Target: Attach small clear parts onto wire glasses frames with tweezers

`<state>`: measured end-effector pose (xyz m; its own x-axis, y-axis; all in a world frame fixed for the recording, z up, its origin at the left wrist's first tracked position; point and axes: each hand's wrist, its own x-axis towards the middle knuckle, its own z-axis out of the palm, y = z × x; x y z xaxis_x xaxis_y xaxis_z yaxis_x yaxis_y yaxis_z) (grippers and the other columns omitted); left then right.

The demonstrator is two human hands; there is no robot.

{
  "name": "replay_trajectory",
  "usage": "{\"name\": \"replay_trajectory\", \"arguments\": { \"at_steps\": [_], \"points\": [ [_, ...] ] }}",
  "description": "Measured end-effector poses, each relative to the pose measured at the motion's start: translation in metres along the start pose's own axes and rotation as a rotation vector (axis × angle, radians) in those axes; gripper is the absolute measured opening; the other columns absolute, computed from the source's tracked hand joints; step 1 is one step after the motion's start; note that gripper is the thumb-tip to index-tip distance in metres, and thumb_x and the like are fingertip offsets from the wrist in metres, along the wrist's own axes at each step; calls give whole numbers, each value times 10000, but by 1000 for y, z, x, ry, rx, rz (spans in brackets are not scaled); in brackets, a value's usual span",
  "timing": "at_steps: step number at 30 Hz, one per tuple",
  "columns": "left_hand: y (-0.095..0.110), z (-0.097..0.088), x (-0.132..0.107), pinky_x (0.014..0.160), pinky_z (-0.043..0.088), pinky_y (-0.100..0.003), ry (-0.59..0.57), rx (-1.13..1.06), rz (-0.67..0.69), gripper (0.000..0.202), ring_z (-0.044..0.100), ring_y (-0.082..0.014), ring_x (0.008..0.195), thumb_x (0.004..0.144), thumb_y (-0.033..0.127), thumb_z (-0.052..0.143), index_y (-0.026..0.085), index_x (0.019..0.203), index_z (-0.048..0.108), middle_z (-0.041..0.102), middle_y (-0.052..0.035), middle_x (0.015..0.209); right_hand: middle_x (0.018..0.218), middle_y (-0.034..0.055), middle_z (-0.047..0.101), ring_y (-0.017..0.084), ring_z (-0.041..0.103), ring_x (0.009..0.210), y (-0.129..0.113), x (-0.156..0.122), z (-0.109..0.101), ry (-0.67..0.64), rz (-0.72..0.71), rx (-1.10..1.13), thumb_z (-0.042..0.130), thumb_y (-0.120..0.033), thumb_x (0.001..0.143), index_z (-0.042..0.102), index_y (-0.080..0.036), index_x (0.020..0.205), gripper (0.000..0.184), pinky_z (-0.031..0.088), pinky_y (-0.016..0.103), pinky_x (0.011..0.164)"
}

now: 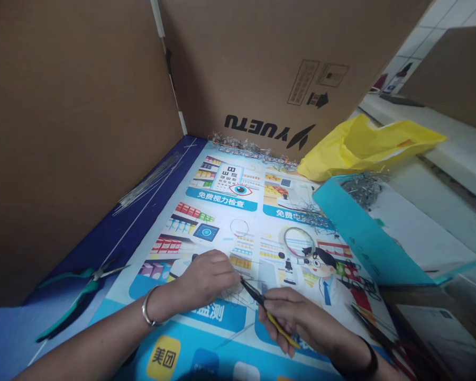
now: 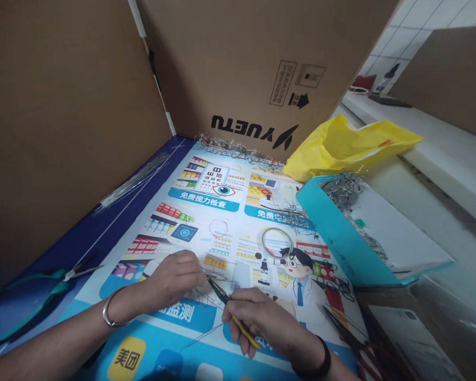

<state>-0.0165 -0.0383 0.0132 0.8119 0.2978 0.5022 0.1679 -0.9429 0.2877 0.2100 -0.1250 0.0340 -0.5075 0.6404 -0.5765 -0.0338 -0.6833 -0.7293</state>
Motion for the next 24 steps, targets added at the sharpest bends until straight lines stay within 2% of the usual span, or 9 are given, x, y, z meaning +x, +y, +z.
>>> {"name": "replay_trajectory", "arguments": {
  "at_steps": [8,17,24],
  "points": [
    [1,-2,-1,665,424,-290,-12,2,33,188,521,-158,673,913,159,388,181,902,574,601,-29,659,562,-9,559,69,480,371,0,0,-5,-12,57,-2,553,-410,773,602,-113,796,302,357,171,344],
    [2,-2,-1,689,460,-287,58,-25,54,153,560,-152,703,911,173,439,187,909,591,617,-25,672,544,-7,550,63,455,344,5,0,-6,-11,28,57,541,-339,758,610,-104,759,245,329,161,311],
    [4,-2,0,687,472,-277,111,-18,62,149,559,-141,685,912,165,444,185,895,591,618,-21,675,530,-11,541,57,442,329,3,0,-4,-23,29,42,532,-345,748,606,-103,765,253,311,157,307]
  ]
}}
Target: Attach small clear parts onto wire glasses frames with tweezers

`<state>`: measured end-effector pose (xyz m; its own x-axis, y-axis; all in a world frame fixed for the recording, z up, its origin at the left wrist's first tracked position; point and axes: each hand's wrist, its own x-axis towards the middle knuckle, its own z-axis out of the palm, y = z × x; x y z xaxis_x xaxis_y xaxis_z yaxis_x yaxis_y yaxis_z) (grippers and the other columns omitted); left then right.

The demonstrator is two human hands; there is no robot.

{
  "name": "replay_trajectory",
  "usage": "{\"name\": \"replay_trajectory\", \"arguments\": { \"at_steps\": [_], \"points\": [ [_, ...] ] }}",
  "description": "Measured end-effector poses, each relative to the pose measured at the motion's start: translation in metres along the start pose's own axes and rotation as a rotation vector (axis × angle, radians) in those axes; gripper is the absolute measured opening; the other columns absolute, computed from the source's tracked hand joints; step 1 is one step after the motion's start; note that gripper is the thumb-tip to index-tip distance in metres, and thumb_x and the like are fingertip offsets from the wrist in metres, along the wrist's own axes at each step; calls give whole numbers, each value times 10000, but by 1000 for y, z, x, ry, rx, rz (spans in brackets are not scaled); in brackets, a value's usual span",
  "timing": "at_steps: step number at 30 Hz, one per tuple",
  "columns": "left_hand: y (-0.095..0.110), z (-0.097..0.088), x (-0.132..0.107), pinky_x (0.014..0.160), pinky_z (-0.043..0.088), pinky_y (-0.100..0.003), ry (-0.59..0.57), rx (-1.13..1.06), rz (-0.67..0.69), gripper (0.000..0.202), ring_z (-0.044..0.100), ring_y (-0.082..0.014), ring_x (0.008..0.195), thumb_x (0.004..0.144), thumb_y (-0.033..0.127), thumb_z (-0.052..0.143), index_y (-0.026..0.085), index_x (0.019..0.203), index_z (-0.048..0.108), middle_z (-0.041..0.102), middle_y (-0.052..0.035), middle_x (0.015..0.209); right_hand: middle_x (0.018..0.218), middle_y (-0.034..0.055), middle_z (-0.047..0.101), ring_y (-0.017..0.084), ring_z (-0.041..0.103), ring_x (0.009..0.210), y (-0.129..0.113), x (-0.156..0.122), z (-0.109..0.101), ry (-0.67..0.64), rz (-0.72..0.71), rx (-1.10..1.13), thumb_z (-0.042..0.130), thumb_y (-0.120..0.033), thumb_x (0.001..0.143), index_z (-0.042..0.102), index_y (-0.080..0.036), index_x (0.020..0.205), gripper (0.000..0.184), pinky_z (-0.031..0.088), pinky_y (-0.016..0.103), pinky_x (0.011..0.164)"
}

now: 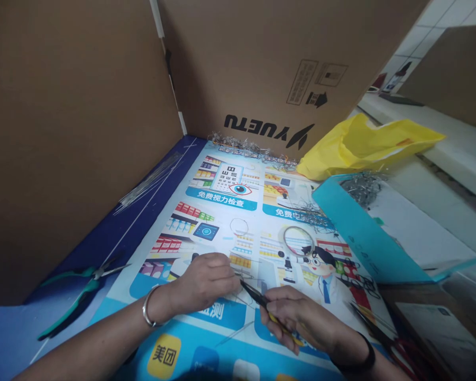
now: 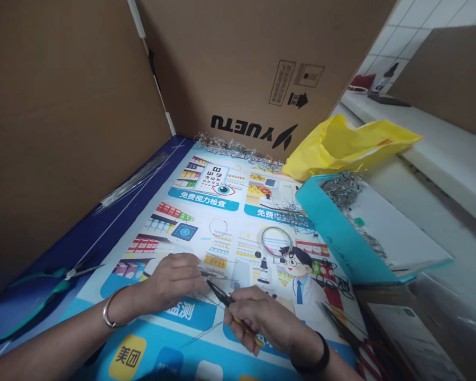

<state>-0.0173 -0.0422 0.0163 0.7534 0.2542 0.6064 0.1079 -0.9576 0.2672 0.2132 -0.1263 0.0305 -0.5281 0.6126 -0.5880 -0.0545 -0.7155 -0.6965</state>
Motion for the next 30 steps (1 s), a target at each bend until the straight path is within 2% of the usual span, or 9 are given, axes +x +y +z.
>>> {"name": "replay_trajectory", "arguments": {
  "at_steps": [6,10,14,17,23,30],
  "points": [
    [0,-1,1,697,470,-272,6,33,7,132,557,-138,696,905,162,454,185,898,584,624,-17,683,587,-4,560,67,492,411,-4,-6,-5,-35,-16,-148,569,-398,754,592,-116,787,285,365,168,392],
    [-1,-2,1,688,466,-296,-21,47,24,122,544,-154,709,890,141,462,174,927,573,626,-26,698,648,5,582,70,510,472,-2,-16,-15,-58,-48,-221,563,-374,783,596,-121,835,260,394,184,464],
    [0,-3,1,695,458,-307,-98,67,28,123,532,-159,724,872,118,489,175,948,567,635,-24,734,646,5,564,79,502,500,-1,-19,-18,-1,-107,-196,555,-367,800,591,-117,837,255,371,191,466],
    [1,-4,0,710,453,-313,-131,77,36,126,531,-159,742,874,121,494,176,962,565,636,-20,749,635,1,555,84,502,510,-1,-17,-16,6,-99,-221,563,-364,796,589,-118,828,250,362,195,472],
    [1,-3,1,712,458,-309,-137,68,73,137,526,-154,726,863,129,524,166,990,556,629,-22,745,643,2,572,90,508,511,-2,-7,-13,-4,-92,-257,554,-379,801,584,-134,831,249,373,203,484],
    [2,-4,3,699,461,-293,-132,63,80,135,525,-144,712,855,117,531,160,978,568,617,-18,735,611,-15,539,65,456,450,4,0,-12,64,-139,-311,544,-422,821,573,-138,821,285,331,187,441]
  ]
}}
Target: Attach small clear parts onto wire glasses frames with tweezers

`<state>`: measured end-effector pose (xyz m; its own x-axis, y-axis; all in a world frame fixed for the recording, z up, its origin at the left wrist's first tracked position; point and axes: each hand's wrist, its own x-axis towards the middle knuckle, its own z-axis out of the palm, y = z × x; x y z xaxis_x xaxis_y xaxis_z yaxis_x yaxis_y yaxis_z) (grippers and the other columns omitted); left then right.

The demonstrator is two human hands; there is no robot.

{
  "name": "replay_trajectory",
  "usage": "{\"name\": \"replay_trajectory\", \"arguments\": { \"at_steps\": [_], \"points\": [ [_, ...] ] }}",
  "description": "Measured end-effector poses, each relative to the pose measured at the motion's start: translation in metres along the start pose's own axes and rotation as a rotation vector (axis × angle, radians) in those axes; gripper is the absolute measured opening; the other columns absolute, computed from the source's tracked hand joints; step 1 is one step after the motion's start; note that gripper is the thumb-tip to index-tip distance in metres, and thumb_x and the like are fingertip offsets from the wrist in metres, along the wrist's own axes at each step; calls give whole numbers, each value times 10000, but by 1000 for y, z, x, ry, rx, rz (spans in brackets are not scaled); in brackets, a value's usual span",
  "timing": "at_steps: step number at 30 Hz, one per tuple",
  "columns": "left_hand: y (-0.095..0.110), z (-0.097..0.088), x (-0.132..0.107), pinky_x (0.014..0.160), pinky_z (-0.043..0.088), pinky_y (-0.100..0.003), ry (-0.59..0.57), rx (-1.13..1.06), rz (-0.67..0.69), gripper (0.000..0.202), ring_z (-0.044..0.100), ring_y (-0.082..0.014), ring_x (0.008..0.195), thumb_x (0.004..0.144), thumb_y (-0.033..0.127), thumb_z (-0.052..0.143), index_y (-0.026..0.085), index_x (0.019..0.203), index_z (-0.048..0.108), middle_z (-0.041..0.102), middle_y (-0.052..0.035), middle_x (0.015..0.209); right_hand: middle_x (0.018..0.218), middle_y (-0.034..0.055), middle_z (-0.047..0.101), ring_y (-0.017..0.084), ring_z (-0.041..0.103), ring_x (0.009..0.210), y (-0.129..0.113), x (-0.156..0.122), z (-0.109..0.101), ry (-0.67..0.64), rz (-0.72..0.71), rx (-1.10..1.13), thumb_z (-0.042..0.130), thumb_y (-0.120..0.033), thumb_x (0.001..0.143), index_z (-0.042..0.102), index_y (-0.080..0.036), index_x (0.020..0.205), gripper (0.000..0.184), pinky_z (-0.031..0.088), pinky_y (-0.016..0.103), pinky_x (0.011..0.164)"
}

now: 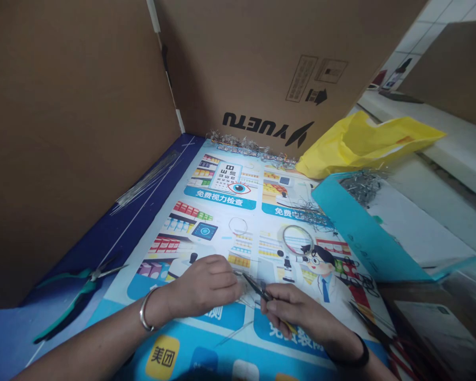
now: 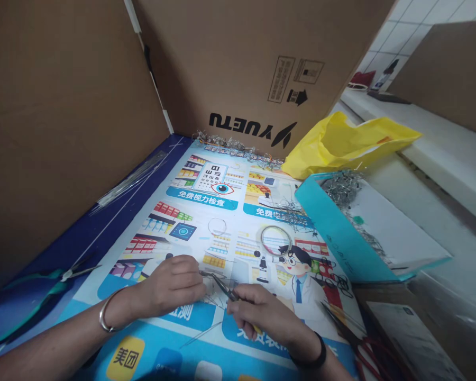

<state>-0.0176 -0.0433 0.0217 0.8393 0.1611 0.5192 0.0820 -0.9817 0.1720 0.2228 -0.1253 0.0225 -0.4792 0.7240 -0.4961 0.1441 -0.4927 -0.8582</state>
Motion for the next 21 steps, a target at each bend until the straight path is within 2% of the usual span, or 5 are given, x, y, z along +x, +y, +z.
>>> {"name": "replay_trajectory", "arguments": {
  "at_steps": [5,10,16,21],
  "points": [
    [0,0,1,672,461,-281,20,3,-9,132,526,-140,711,875,128,500,179,971,576,605,-9,715,629,-15,518,62,455,466,3,0,0,4,-61,35,546,-445,825,557,-135,804,311,337,184,446],
    [0,2,-1,669,454,-303,-7,-9,-9,166,509,-151,713,873,116,488,170,1011,561,623,-20,740,608,-22,497,68,450,475,5,-2,3,45,-89,11,527,-474,832,541,-139,810,336,341,190,457],
    [0,4,-3,691,449,-332,-42,-23,-27,207,510,-176,758,847,95,481,147,1035,549,629,-42,789,589,-38,410,89,392,514,-1,-4,11,215,-155,-280,440,-535,844,526,-159,788,390,306,211,470],
    [1,3,-1,690,446,-328,-54,-3,-42,156,509,-173,742,838,108,480,160,954,569,603,-38,752,653,-20,454,114,422,618,-2,-5,13,281,-246,-491,415,-415,877,512,-175,765,281,330,230,558]
  ]
}}
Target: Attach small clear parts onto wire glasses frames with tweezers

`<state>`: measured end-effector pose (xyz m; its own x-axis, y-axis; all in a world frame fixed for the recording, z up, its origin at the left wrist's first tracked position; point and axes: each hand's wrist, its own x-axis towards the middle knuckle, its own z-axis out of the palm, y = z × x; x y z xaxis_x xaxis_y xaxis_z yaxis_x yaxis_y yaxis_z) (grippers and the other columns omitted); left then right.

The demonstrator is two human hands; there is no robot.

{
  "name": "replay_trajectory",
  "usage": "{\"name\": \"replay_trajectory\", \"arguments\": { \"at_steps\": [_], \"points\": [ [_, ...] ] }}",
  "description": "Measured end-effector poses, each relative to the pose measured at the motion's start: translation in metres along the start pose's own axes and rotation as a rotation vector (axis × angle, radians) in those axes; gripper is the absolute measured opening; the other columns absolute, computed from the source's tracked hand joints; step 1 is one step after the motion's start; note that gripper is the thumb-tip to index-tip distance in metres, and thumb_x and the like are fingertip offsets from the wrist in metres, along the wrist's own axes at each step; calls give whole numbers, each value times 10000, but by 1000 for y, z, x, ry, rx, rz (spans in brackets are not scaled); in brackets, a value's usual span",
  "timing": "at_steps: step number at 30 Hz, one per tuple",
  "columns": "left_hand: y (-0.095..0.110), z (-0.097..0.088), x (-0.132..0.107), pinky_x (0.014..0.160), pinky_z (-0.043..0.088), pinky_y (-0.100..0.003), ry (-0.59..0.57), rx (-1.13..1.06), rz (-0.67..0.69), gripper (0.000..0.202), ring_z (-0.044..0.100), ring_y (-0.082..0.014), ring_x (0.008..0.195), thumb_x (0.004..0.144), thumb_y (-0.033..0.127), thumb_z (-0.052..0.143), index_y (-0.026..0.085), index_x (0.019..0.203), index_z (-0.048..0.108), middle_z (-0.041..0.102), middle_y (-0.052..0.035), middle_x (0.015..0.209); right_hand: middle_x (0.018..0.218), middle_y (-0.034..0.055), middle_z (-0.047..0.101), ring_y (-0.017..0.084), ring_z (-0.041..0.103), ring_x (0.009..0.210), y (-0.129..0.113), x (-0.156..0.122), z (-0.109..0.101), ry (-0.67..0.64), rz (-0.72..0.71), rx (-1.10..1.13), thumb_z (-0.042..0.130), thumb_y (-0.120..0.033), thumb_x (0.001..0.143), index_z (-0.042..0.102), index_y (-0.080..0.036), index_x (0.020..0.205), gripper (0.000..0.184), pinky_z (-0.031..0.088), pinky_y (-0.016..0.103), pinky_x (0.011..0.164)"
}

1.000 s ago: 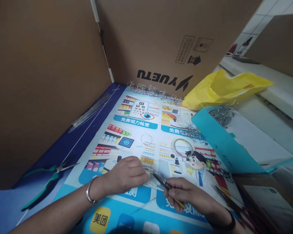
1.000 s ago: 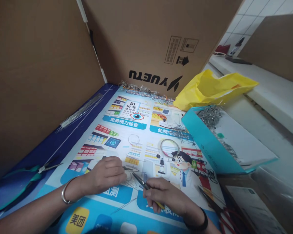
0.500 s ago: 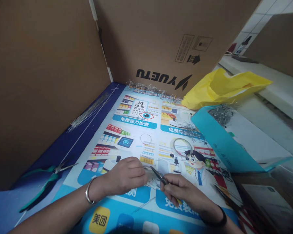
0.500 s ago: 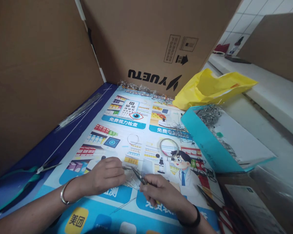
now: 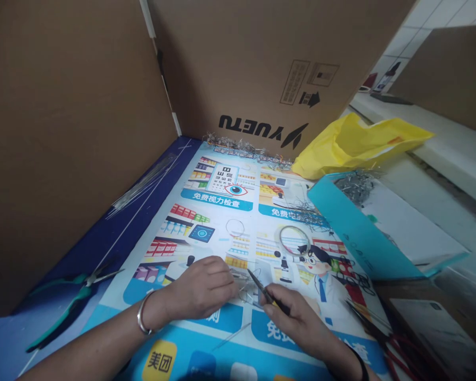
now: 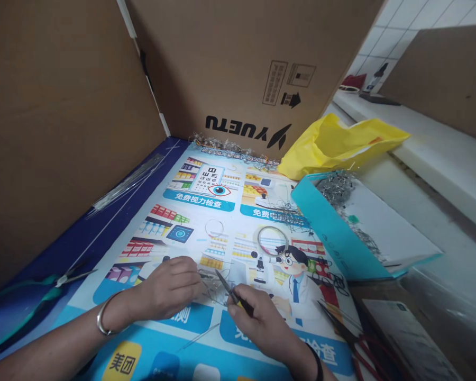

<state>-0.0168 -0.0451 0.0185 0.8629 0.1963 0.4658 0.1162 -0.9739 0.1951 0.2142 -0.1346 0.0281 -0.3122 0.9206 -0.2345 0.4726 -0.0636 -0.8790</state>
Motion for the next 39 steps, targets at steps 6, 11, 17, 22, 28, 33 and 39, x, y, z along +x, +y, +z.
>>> {"name": "replay_trajectory", "arguments": {
  "at_steps": [6,11,17,22,28,33,39],
  "points": [
    [1,-3,4,684,452,-328,-8,26,-4,131,504,-173,726,849,126,460,164,881,580,591,-36,727,686,-4,504,131,454,625,12,-4,5,85,-47,-187,441,-348,868,498,-191,794,182,318,249,563],
    [2,-4,5,697,456,-310,68,20,0,124,518,-162,736,867,144,465,192,891,577,588,-27,736,693,5,506,137,453,622,15,-4,6,127,-132,-301,449,-311,865,471,-200,783,140,312,257,564],
    [2,-5,4,713,454,-330,-21,30,23,120,506,-170,741,855,132,475,165,902,580,609,-39,765,701,14,518,142,467,624,17,-4,6,158,-183,-392,458,-292,866,455,-202,790,117,317,259,561],
    [2,-3,3,705,456,-333,-2,23,10,125,514,-173,742,852,126,475,167,906,581,614,-40,756,726,22,539,146,487,651,17,-5,7,175,-202,-411,458,-271,862,473,-200,815,87,329,261,575],
    [1,0,3,659,464,-305,151,-118,-71,173,537,-164,753,870,131,466,164,998,579,637,-62,836,701,9,531,138,471,621,13,0,8,141,-136,-353,441,-311,867,481,-201,797,137,328,256,567],
    [-3,2,0,807,469,-370,281,-260,-274,130,527,-211,978,876,219,508,191,929,623,580,-111,1104,732,16,557,148,490,652,6,11,6,123,-118,-376,445,-317,858,507,-194,821,143,331,257,584],
    [-8,5,0,747,491,-293,343,-413,-397,142,573,-163,851,894,156,468,163,956,596,632,-76,869,736,17,571,159,512,682,-11,24,-1,68,-60,-470,487,-311,828,523,-194,790,128,335,251,591]
  ]
}}
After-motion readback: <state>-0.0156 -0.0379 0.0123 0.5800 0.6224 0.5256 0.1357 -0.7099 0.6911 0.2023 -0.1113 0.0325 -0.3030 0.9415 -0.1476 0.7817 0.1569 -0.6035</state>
